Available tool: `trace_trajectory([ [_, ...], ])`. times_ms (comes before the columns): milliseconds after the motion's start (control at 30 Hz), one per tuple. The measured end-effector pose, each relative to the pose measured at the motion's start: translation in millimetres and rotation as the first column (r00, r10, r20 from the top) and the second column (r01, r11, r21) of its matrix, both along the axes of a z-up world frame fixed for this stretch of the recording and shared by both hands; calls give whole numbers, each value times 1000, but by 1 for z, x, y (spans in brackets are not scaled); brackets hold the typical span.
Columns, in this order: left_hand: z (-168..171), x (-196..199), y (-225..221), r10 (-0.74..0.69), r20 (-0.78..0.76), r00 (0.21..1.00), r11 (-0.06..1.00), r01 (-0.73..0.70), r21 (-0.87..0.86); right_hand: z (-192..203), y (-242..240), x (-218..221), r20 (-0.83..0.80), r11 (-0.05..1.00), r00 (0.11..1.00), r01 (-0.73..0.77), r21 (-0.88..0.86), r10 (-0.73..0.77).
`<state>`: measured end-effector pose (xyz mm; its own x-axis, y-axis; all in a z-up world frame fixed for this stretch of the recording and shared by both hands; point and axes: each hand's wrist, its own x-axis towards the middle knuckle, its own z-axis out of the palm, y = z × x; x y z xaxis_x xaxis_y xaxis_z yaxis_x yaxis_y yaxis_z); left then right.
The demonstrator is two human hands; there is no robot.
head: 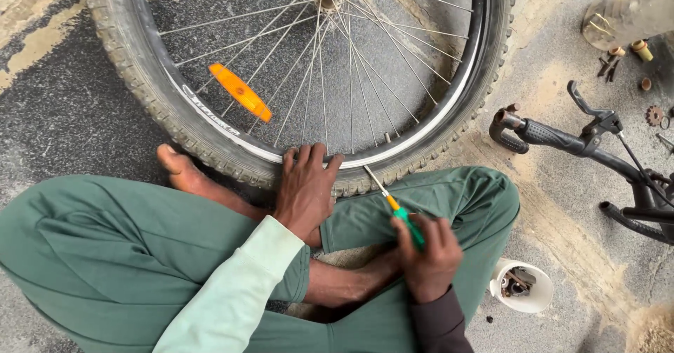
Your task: The person sits on the ground with a bicycle wheel across their lap and uses a screwdriver to pry the tire bead away from the rim, working around the rim while holding the wheel steady with the other hand. They reposition the wheel and continue prying along the rim edge.
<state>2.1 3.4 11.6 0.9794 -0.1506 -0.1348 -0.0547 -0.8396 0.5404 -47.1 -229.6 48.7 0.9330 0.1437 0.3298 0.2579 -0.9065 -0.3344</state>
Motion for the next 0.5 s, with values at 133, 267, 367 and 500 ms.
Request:
trace_trajectory([
  [133,-2,-1,-2,-4,54,999,999,2,33,-14,6,-19,-145,993,986,-94,-67,84],
  [267,2,1,-3,-16,43,999,999,14,41,-5,15,-9,-188,982,972,-162,-97,141],
  [367,-1,0,-6,-6,53,999,999,3,52,13,27,5,-57,971,977,-212,-108,207],
  [500,-1,-2,-7,-12,76,997,995,4,103,24,40,10,98,954,951,-286,-85,294],
])
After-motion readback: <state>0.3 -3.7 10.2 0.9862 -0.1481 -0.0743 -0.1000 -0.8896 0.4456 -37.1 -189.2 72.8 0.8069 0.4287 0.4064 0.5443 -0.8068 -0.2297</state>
